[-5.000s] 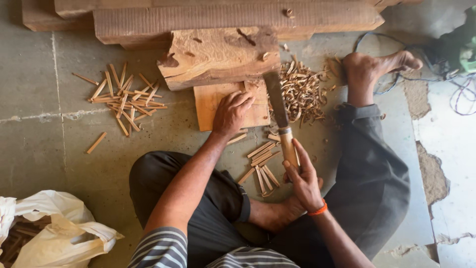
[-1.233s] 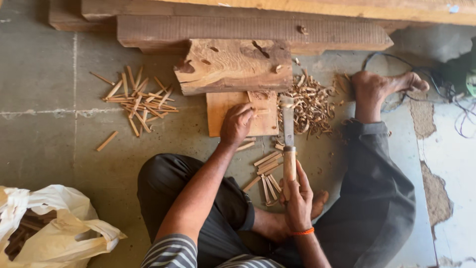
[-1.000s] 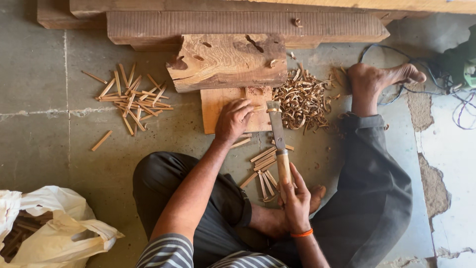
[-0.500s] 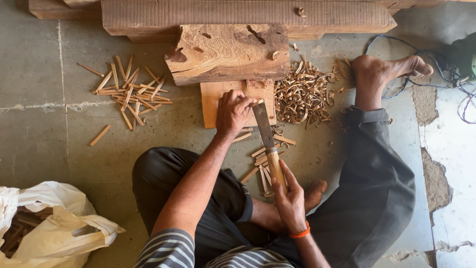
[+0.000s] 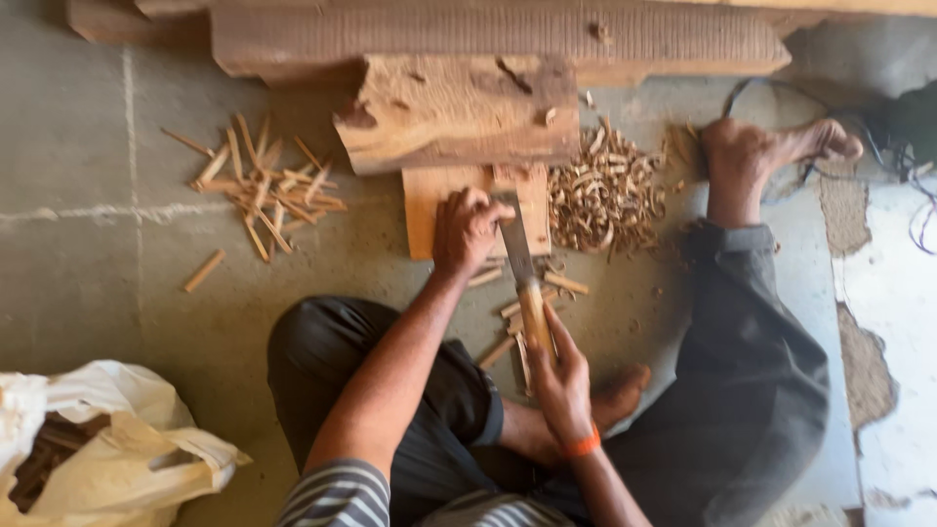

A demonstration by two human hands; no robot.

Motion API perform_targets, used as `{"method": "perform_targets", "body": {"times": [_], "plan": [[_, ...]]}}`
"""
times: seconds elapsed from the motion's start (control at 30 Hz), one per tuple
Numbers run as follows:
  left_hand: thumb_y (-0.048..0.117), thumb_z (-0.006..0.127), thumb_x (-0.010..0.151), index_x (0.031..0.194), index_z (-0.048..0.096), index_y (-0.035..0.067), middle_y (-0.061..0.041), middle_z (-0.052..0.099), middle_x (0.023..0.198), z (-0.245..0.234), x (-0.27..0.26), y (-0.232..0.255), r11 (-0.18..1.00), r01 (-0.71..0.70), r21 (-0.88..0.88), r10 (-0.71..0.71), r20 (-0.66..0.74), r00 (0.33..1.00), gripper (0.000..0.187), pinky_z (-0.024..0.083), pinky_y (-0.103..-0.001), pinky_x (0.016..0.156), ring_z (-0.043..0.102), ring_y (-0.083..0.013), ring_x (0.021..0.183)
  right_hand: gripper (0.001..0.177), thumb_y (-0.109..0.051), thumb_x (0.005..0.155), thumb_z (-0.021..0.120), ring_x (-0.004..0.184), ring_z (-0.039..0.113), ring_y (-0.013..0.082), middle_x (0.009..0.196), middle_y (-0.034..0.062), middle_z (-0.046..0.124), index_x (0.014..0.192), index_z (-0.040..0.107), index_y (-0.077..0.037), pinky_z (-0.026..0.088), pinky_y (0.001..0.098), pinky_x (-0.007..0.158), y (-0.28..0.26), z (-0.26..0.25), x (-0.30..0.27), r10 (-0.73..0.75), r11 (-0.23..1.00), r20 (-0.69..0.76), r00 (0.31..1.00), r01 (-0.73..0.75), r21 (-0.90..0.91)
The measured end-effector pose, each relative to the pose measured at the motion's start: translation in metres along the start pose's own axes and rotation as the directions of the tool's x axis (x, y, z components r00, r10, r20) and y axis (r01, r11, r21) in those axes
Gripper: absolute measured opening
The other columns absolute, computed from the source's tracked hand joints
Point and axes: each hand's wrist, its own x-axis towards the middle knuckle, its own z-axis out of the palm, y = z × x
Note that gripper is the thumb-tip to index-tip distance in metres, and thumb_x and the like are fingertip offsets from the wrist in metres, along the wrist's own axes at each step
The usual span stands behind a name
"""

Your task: The person sits on the floor and uses a chisel to carve small wooden sticks. They hold the sticks with their left hand and strike the chisel with their right hand to shave off thin layers of wood, creating wood shavings and small cut pieces.

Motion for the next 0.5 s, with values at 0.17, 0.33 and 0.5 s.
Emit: {"method": "perform_targets", "body": {"times": [0.17, 0.33, 0.5], "plan": [[0.006, 0.081, 0.084, 0.094, 0.076, 0.025, 0.003, 0.060, 0.089, 0.010, -0.009, -0.004, 1.000, -0.013, -0.006, 0.013, 0.004, 1.000, 0.022, 0.047, -0.035, 0.076, 0.057, -0.0161, 0.085, 0.058, -0.012, 0.098, 0.062, 0.110, 0.062, 0.0097, 0.130, 0.0111, 0.067, 0.151, 0.045, 0.004, 0.051, 0.0221, 0.090, -0.004, -0.003, 0.000, 0.118, 0.993, -0.035, 0.992, -0.117, 0.026], [0.007, 0.081, 0.083, 0.097, 0.076, 0.023, 0.002, 0.061, 0.092, 0.013, -0.011, -0.008, 1.000, -0.005, -0.006, 0.005, 0.014, 1.000, 0.021, 0.047, -0.034, 0.077, 0.057, -0.0176, 0.085, 0.059, -0.011, 0.097, 0.063, 0.077, 0.058, 0.0091, 0.107, 0.0078, 0.071, 0.154, 0.049, -0.005, 0.052, 0.0245, 0.065, 0.007, 0.020, 0.043, 0.154, 0.988, -0.055, 0.987, -0.155, -0.023], [0.008, 0.079, 0.086, 0.111, 0.077, 0.016, -0.002, 0.067, 0.109, 0.004, -0.005, -0.003, 0.999, -0.040, 0.010, 0.040, -0.015, 0.999, 0.026, 0.048, -0.037, 0.084, 0.060, -0.0190, 0.099, 0.056, -0.018, 0.100, 0.056, 0.056, 0.045, 0.0076, 0.087, 0.0036, 0.064, 0.155, 0.049, -0.010, 0.036, 0.0224, 0.046, -0.001, 0.025, 0.030, 0.285, 0.889, -0.026, 0.958, -0.254, 0.382]]}}
